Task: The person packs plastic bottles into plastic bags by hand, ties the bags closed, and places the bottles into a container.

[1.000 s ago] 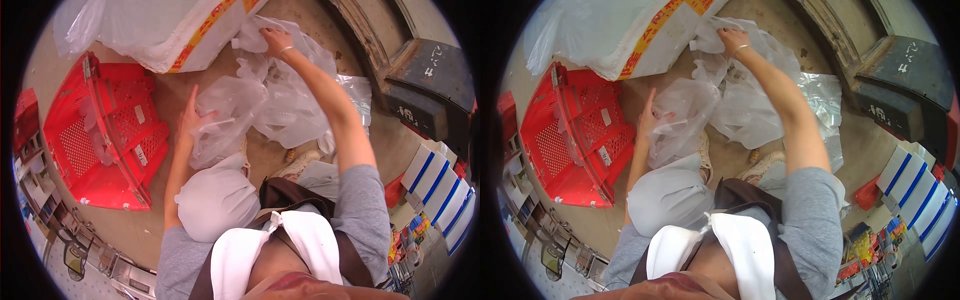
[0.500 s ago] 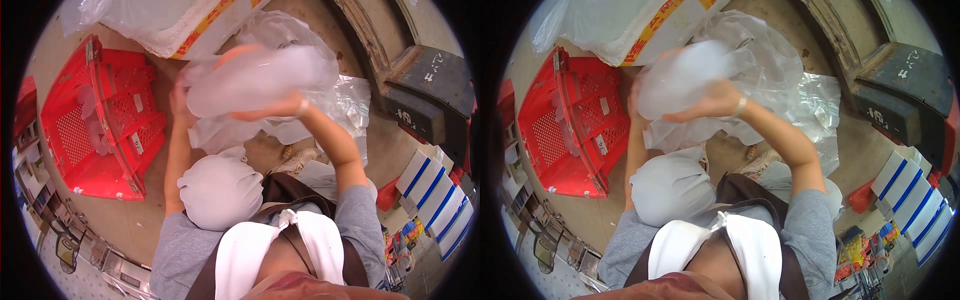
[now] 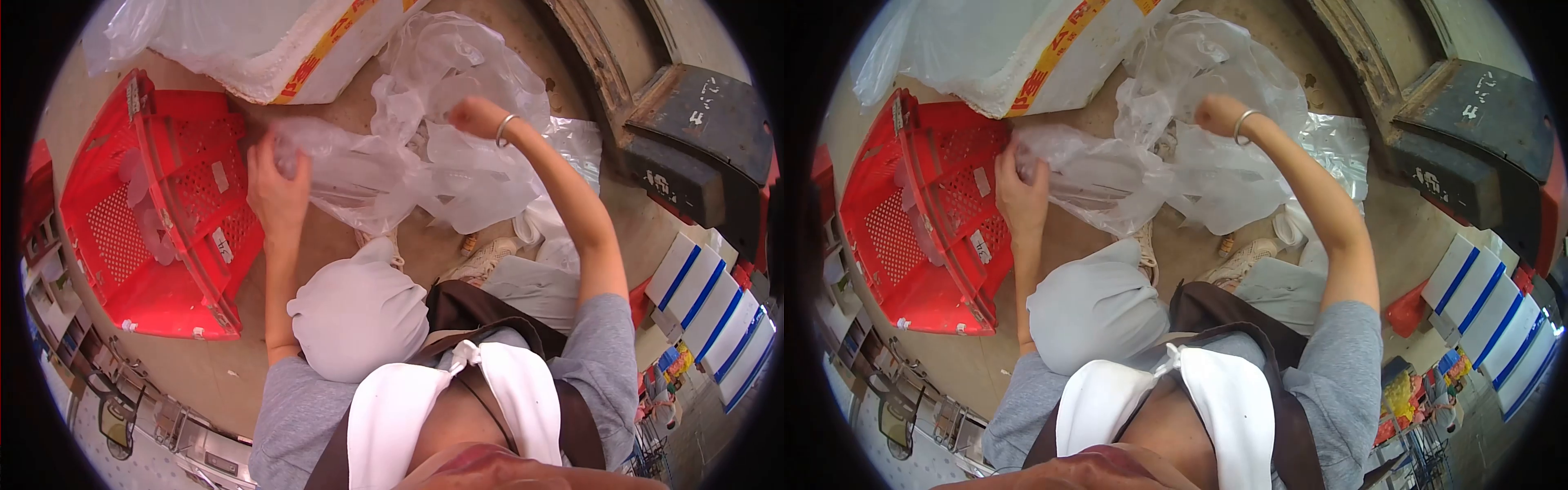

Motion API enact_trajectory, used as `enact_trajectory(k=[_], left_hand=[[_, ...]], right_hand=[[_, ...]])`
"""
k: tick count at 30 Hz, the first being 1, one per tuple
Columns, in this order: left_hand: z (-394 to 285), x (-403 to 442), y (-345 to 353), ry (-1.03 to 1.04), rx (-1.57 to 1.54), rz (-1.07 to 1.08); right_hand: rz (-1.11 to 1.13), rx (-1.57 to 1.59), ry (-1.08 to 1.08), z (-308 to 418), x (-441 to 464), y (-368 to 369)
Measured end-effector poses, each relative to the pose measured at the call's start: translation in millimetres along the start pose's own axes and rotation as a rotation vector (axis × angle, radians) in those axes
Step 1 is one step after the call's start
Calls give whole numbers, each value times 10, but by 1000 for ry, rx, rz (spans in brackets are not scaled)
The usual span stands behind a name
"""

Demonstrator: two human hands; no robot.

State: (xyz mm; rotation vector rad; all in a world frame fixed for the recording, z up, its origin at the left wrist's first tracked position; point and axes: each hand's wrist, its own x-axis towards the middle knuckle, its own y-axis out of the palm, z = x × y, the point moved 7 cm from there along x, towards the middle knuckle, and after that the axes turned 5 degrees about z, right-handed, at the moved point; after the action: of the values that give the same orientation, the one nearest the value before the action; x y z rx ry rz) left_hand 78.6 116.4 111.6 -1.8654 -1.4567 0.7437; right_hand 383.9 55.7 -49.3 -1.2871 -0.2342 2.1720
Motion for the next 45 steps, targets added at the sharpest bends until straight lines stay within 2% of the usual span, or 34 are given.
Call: enact_trajectory(k=[1, 4, 6, 7, 10, 13, 16, 18, 20, 21, 23, 25, 26, 28, 29, 32, 35, 38, 41, 44, 45], left_hand=[[-272, -23, 14, 84, 172, -5], [-561, -76, 305, 279, 254, 72], [-687, -28, 203, 288, 178, -20], [-754, -13, 140, 292, 141, -62], [-1064, -56, 16, 537, -106, -180], [-1153, -117, 796, 559, -402, 548], [-1054, -314, 1374, 768, 49, 675], [-997, -205, 985, 714, 131, 266], [-786, -253, 435, 710, 250, -149], [-695, -345, 183, 731, 323, -365], [-722, -179, -181, 507, 284, -430], [-463, 6, -154, 293, 59, -192], [-325, 73, -134, 169, -37, -96], [157, 88, 282, -244, -554, 252], [125, 104, 297, -183, -517, 255], [-159, 83, 18, 292, -346, -98], [187, 18, 61, -10, -702, 15], [-35, 22, 108, 81, -732, -53], [-122, 84, 208, 139, -581, -31], [179, 196, 156, 86, -678, -165], [234, 188, 128, 89, -613, -200]], right_hand=[[-21, -95, 14, -76, -5, 190], [-50, -300, 92, -75, -94, 573], [-34, -312, 204, -26, 19, 692], [-67, -355, 131, -108, 63, 674], [-138, -224, 67, -349, 191, 622], [-437, 179, -26, -144, -195, 139], [-623, 326, -123, 240, -822, -457], [-719, 571, -208, 441, -1220, -721], [-837, 554, -268, 721, -1588, -973], [-840, 599, -374, 858, -1685, -1028], [-848, 685, -588, 1090, -1839, -1077], [-757, 885, -758, 1409, -1818, -983], [-730, 877, -792, 1541, -1758, -955], [-696, 758, -806, 1748, -1608, -864], [-692, 651, -781, 1817, -1510, -782], [-655, 480, -657, 1928, -1134, -520], [-596, 383, -410, 1887, -647, -278], [-562, 59, -381, 2085, -284, 31], [-489, -189, -157, 2217, 14, 294], [-471, -79, -112, 2089, 95, 224], [-575, -24, -270, 2050, 81, 184]])
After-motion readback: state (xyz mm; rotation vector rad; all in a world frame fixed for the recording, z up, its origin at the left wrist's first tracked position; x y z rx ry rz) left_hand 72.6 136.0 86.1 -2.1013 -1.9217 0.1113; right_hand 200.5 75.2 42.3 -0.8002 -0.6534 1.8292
